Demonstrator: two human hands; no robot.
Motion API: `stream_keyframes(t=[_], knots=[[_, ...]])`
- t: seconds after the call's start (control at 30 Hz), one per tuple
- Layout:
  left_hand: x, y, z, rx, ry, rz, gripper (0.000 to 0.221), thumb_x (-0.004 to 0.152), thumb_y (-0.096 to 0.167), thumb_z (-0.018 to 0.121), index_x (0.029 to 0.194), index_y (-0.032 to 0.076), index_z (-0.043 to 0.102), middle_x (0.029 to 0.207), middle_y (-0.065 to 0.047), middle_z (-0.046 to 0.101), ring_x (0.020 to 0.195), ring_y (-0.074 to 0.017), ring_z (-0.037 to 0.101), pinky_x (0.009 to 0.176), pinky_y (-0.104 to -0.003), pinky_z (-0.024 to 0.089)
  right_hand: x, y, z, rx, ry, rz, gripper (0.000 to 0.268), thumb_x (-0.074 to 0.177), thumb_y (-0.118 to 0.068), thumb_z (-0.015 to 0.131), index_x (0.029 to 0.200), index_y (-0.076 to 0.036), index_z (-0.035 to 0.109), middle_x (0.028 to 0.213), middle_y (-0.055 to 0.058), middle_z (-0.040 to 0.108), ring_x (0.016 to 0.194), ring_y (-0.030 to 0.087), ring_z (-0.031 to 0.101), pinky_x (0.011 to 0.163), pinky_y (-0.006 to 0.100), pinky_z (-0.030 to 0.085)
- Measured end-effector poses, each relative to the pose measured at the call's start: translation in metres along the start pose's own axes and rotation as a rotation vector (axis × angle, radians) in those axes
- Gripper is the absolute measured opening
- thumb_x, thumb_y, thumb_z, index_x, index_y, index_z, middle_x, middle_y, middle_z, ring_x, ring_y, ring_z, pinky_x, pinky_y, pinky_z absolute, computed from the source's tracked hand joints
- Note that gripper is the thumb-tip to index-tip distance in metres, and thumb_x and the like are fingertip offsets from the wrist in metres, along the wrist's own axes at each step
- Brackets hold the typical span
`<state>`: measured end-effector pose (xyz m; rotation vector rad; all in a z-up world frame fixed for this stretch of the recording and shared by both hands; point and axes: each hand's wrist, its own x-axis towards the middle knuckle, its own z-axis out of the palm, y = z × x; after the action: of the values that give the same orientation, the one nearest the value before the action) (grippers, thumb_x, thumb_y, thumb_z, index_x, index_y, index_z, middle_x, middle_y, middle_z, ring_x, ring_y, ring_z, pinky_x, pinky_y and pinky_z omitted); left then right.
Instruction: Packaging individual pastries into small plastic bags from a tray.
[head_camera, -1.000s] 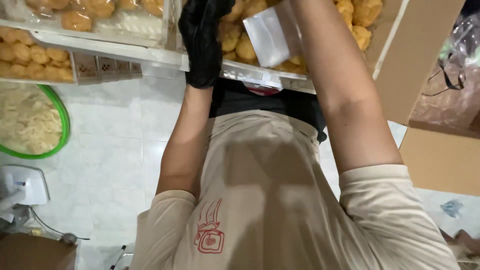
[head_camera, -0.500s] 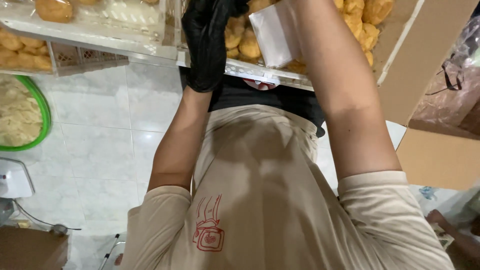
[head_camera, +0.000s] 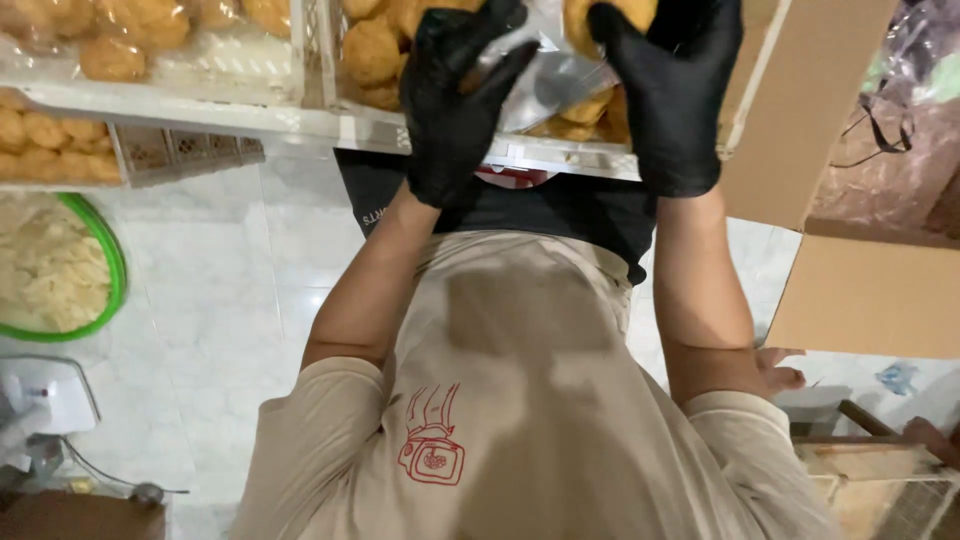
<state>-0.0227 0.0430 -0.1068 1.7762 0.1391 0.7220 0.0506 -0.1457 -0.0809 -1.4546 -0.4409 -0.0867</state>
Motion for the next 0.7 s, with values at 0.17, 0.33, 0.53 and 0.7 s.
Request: stream_keyframes(t=[0.17, 0.33, 0.53, 0.7], knots=[[0.0, 0.032, 0.016, 0.099, -0.254, 0.327, 0.04, 0.107, 0.008, 0.079, 0.142, 0.013, 0.061, 0.141, -0.001, 0.066, 0.124, -0.0233, 0.068, 0.11, -0.038, 0.054, 0.01, -0.039, 0.001, -0.077, 0.055, -0.01, 0.036, 0.093, 0.01, 0.082, 0.108, -0.011, 0.056, 0.109, 0.004, 0.059, 0.107, 0.016, 0.058, 0.098, 0.031, 0.05], [0.008, 0.034, 0.022, -0.058, -0.28, 0.124, 0.045, 0.1, 0.011, 0.082, 0.14, 0.012, 0.062, 0.142, -0.005, 0.065, 0.135, -0.0233, 0.063, 0.116, -0.038, 0.054, 0.022, -0.095, -0.018, 0.004, -0.202, 0.453, 0.035, 0.098, 0.0, 0.066, 0.133, 0.001, 0.063, 0.129, 0.013, 0.07, 0.097, 0.015, 0.07, 0.09, 0.028, 0.061], [0.013, 0.043, 0.028, 0.103, -0.305, 0.259, 0.05, 0.1, 0.012, 0.085, 0.144, 0.014, 0.06, 0.143, -0.002, 0.065, 0.123, -0.0216, 0.07, 0.112, -0.035, 0.055, 0.03, -0.102, -0.034, -0.469, -0.44, -0.14, 0.019, 0.096, 0.0, 0.081, 0.112, 0.009, 0.075, 0.118, 0.021, 0.074, 0.111, 0.03, 0.073, 0.098, 0.036, 0.059], [0.018, 0.063, 0.039, -0.151, -0.292, 0.004, 0.04, 0.079, 0.006, 0.094, 0.115, 0.006, 0.078, 0.107, -0.016, 0.076, 0.104, -0.0317, 0.075, 0.098, -0.043, 0.057, 0.029, -0.101, -0.036, -0.47, -0.531, -0.052, 0.014, 0.097, -0.001, 0.073, 0.108, 0.005, 0.076, 0.099, 0.025, 0.075, 0.095, 0.046, 0.072, 0.077, 0.052, 0.059]])
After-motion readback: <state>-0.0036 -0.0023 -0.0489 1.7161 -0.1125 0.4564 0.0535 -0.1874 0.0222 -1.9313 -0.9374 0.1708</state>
